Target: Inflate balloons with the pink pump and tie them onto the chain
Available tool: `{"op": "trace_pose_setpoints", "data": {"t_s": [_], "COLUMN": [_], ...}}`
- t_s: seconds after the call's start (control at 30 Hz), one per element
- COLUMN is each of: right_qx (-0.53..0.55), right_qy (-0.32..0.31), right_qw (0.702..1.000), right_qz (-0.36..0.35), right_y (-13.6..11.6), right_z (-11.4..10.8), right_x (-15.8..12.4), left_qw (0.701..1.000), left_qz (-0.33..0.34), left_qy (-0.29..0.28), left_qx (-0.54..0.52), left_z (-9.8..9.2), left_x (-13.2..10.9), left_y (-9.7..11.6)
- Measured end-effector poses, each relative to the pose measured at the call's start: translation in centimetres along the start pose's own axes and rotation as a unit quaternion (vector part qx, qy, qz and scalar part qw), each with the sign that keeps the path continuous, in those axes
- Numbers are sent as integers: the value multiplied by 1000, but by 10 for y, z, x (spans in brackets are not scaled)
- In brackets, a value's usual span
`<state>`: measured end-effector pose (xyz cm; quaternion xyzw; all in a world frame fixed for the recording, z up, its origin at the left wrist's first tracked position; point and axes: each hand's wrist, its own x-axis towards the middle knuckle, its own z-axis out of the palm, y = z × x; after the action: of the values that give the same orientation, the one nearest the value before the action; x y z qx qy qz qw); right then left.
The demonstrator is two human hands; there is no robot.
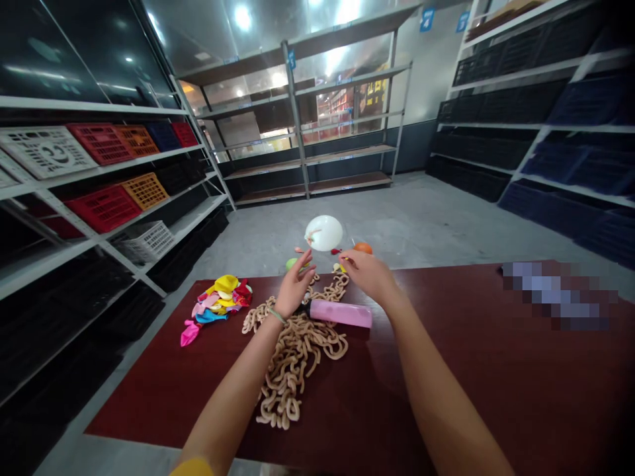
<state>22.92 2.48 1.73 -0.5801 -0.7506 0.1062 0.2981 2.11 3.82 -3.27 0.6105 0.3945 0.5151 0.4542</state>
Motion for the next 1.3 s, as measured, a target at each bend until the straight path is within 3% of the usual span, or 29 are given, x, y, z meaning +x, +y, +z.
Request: {"op": "trace_pose_setpoints", "data": {"t_s": [0.17, 0.3, 0.53, 0.67, 0.8, 0.9, 0.97, 1.1, 1.17, 1.3], "right_qx": [4, 6, 12, 4, -7, -1, 3, 13, 15, 13], "right_qy": [8, -8, -19, -13, -25, -35, -39, -37, -29, -17], "right_qw": [1000, 998, 983, 964, 953, 951, 951, 951, 952, 953], "right_qz": [-29, -62, -185, -265, -301, -306, -306, -308, -305, -303], "right_y": [-7, -15, -55, -80, -88, -88, -87, -85, -85, -84], "right_z": [3, 18, 74, 109, 137, 149, 152, 151, 149, 150], "right_x": [-3, -4, -17, -35, -48, -53, -55, -58, -58, -59], "left_qw": [997, 992, 980, 967, 948, 924, 901, 834, 810, 796], "left_qz": [-11, -37, -55, -49, -31, 1, 34, 58, 46, 40], "left_qy": [64, 118, 191, 234, 261, 254, 218, 176, 181, 151], "left_qx": [44, 18, 24, 92, 181, 286, 373, 520, 556, 585], "left_z": [-18, -41, -85, -121, -154, -168, -171, -167, -164, -163], "left_x": [-19, -40, -83, -113, -134, -130, -119, -95, -90, -91], "left_y": [0, 1, -6, -17, -26, -30, -31, -40, -45, -54]}}
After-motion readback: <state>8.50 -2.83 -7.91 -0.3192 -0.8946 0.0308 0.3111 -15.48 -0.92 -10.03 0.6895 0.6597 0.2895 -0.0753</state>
